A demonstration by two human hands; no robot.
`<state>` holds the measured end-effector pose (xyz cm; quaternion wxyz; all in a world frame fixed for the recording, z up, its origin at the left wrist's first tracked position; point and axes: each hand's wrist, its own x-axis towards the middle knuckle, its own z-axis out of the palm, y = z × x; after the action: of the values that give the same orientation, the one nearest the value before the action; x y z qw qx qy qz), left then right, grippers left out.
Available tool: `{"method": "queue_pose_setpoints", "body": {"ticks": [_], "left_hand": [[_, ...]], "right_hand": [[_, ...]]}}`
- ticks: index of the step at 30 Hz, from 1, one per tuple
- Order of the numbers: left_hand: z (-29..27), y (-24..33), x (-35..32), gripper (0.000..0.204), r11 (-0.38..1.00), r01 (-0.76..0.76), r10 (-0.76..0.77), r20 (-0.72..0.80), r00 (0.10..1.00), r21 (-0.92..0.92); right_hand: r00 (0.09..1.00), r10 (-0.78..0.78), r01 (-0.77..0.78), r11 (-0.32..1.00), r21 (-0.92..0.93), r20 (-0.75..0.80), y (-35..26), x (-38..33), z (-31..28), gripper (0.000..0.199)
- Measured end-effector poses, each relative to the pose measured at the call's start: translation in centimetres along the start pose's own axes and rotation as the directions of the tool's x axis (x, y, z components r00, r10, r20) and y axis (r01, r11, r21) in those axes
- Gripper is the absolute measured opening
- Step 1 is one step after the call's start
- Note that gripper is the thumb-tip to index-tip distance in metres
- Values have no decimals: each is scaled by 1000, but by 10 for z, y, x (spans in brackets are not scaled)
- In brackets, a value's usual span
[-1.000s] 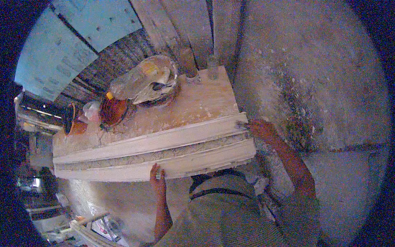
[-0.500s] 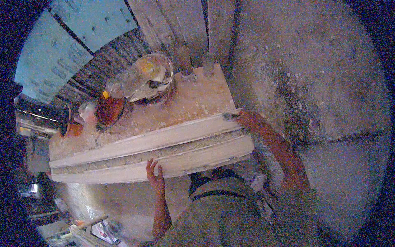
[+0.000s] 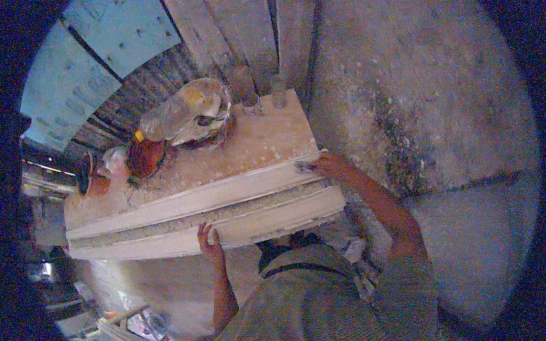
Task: The person uses a small metal scraper to remove dried material from the grooves and edges of long white wooden moldings resting on a workbench. The person works along the length of the pieces, occasionally adjusting their position.
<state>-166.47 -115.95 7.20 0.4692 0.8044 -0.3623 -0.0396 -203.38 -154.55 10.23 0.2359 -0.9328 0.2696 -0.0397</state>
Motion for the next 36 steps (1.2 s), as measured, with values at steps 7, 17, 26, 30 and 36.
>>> {"method": "queue_pose_setpoints", "body": {"ticks": [7,17,26,30,36], "left_hand": [[-23,-38,-32,23,997,69,-64,-125,990,31],[-16,0,-23,22,993,118,-120,-55,991,-25],[0,22,-31,24,993,92,-94,-21,995,-73],[-15,17,-48,23,991,131,-131,-55,990,-13],[6,20,-55,42,990,138,-140,81,987,30]], "right_hand": [[931,313,-214,885,-413,189,47,-119,-54,25],[938,1,101,955,-277,346,29,-57,-48,27],[917,-152,201,975,-97,370,31,-28,-45,30],[871,-193,287,947,-147,452,41,-16,-45,34],[823,-452,452,888,86,344,-152,144,104,38]]}}
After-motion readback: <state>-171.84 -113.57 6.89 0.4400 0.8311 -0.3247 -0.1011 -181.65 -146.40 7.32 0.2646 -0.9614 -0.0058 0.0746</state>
